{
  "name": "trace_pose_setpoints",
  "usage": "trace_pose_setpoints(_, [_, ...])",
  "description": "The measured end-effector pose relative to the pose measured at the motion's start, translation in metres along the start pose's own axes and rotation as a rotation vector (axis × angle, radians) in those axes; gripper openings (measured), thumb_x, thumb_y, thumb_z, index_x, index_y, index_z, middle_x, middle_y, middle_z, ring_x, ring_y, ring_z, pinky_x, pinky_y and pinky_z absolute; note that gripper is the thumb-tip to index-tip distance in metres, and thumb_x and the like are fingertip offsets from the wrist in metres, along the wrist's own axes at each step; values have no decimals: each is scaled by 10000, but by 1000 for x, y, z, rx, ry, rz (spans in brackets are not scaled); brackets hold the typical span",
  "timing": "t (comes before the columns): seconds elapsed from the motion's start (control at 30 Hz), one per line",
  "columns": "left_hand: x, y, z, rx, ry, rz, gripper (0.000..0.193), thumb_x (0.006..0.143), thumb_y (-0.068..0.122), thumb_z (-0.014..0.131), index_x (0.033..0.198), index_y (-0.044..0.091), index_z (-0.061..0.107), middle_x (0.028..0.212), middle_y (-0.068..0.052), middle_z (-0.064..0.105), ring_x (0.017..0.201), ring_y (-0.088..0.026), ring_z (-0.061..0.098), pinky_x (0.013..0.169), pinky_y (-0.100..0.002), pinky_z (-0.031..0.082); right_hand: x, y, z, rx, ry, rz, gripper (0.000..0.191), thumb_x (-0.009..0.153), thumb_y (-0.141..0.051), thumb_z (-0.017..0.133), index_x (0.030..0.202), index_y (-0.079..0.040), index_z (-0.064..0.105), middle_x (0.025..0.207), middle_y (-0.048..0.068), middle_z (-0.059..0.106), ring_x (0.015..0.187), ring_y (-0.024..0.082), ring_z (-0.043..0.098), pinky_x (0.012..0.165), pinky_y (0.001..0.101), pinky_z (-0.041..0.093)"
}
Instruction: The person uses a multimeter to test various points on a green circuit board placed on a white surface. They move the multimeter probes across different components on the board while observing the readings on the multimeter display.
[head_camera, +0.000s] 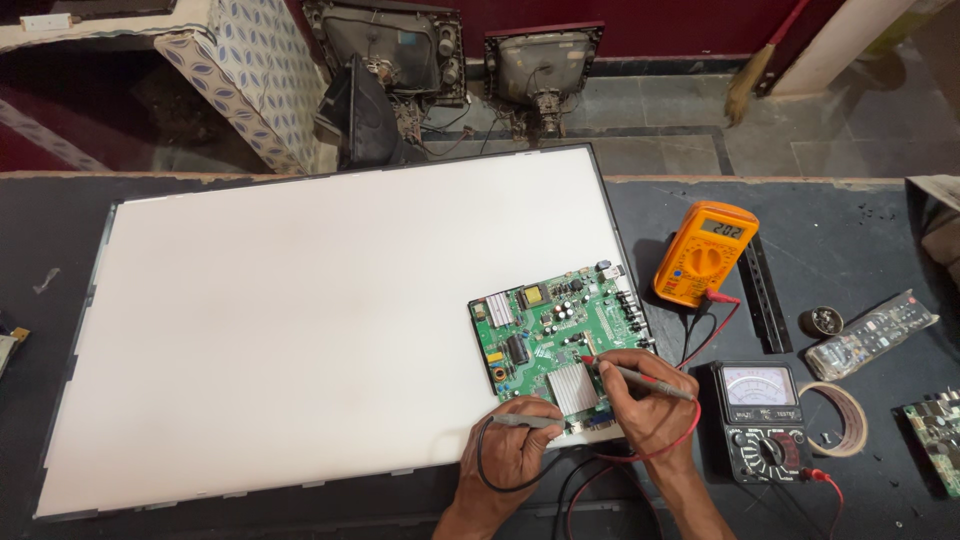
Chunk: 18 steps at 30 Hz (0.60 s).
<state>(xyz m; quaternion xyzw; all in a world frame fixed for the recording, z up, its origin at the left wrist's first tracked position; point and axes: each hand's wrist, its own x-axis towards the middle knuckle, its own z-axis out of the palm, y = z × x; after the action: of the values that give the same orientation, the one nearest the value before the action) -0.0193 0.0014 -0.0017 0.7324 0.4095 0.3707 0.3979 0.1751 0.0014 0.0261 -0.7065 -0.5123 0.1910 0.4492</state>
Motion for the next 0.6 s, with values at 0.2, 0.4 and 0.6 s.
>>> trace_pose_setpoints(0.2, [1,2,-1,-44,-2,-17,280,1010,264,630,929,6,706,922,-110,760,896,-313,743,813,-438,596,2,1,1,-38,-6,13,120,841,-104,730,891,-10,784,836,95,794,695,178,785,589,287,620])
trace_pose_setpoints(0.4, [1,1,0,-16,5,-5,283,1005,274,627,942,10,707,937,-109,759,923,-325,737,815,-440,591,1,-1,1,10,13,25,133,844,-111,736,899,0,784,805,96,791,675,168,778,585,282,603])
trace_pose_setpoints(0.6, [-1,-4,2,-15,9,-2,304,1007,291,620,943,9,715,942,-107,758,942,-337,732,842,-452,582,1,-3,2,33,0,110,141,835,-111,740,910,-3,794,743,105,786,599,169,741,517,295,561])
